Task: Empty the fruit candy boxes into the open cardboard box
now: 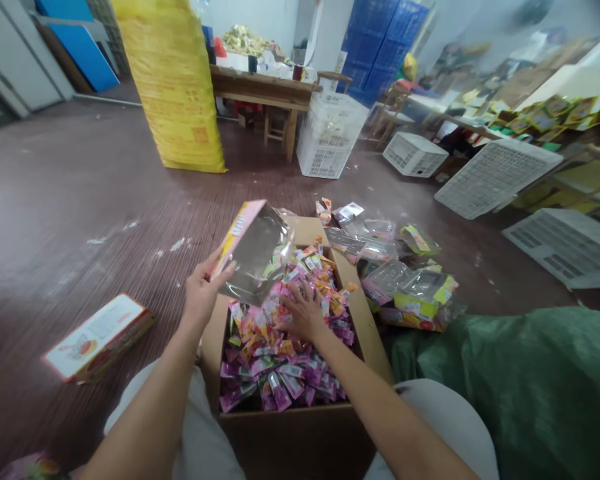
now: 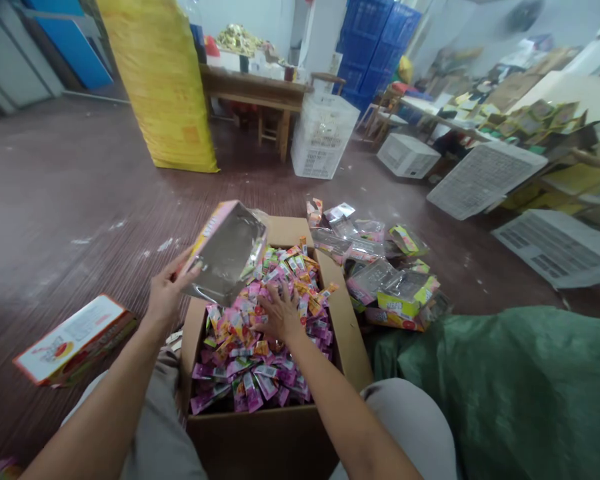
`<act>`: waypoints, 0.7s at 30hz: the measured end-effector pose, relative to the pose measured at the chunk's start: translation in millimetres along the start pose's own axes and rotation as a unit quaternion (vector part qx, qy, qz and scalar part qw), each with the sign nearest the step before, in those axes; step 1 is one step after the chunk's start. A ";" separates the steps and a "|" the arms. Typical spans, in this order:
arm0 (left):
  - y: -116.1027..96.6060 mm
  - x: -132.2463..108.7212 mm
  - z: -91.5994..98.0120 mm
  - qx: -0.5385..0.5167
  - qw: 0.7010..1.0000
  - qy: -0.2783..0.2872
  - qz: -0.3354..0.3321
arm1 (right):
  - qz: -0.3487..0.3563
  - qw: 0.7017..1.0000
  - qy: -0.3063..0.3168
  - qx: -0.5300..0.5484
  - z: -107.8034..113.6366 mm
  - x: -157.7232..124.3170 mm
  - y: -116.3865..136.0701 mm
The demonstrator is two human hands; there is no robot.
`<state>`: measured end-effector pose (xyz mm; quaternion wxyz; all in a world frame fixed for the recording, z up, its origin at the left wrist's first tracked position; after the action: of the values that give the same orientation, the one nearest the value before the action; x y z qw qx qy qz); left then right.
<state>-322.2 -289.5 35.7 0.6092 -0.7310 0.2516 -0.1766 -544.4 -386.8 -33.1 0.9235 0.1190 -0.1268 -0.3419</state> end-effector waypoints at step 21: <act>5.4 -10.5 8.8 -0.084 0.968 -0.168 0.169 | -0.088 0.988 0.129 -0.003 27.0 -101.9 4.7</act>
<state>-326.6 -277.0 29.2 0.5998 -0.7459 0.2794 0.0756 -624.9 -319.6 -21.9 0.8988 0.1699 0.0051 -0.4041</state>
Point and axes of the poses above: each hand's wrist, its own x-axis towards the middle knuckle, its own z-axis out of the back of the hand, y = z × x, the point moved 8 cm from there along x, towards the middle knuckle, and after that the axes turned 8 degrees about -y, right-handed, at the moved point
